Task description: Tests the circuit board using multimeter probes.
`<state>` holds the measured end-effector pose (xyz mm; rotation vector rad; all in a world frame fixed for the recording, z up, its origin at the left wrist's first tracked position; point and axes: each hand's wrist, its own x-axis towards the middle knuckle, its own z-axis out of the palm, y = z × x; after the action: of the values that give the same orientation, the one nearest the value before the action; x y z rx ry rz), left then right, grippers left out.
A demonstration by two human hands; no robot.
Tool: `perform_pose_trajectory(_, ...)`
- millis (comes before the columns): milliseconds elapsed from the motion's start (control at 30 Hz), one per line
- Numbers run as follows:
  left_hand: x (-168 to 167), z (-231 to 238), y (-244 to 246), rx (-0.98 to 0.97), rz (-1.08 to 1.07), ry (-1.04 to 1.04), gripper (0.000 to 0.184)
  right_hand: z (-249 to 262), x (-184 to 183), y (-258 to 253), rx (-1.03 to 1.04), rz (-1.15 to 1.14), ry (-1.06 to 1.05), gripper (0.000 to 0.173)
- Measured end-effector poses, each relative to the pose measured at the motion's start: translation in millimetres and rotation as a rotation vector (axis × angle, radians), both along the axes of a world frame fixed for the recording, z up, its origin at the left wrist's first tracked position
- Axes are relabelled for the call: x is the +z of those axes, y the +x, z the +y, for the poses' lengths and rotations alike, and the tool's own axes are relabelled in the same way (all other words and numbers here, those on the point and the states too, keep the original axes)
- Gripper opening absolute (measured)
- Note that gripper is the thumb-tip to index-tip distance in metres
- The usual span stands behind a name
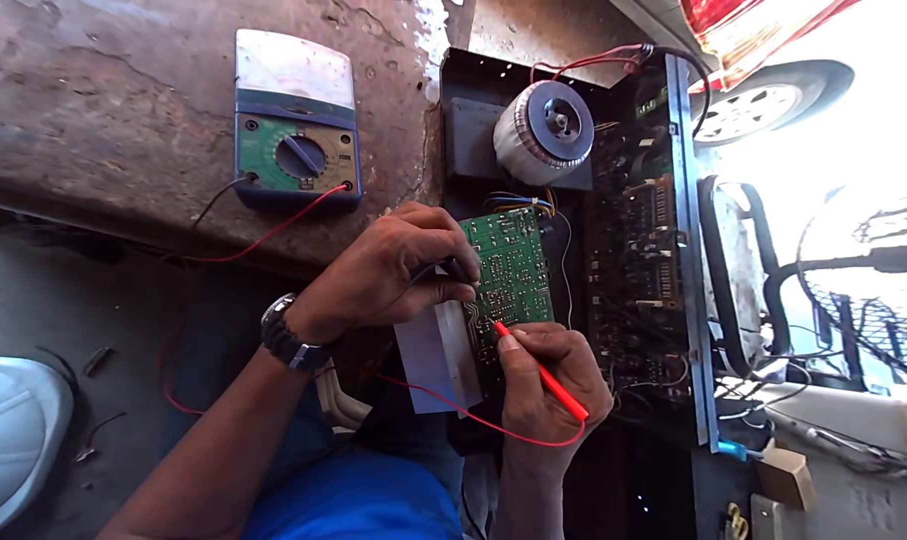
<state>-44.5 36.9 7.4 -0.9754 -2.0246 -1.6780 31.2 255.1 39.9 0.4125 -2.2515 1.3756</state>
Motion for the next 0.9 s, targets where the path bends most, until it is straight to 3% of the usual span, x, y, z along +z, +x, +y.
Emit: perform_pose_trajectory(900, -1.0, 5.4, 0.6, 0.021, 0.043, -0.037, 0.012, -0.4, -1.8, -1.8, 0.016, 0.017, 0.013, 0.003)
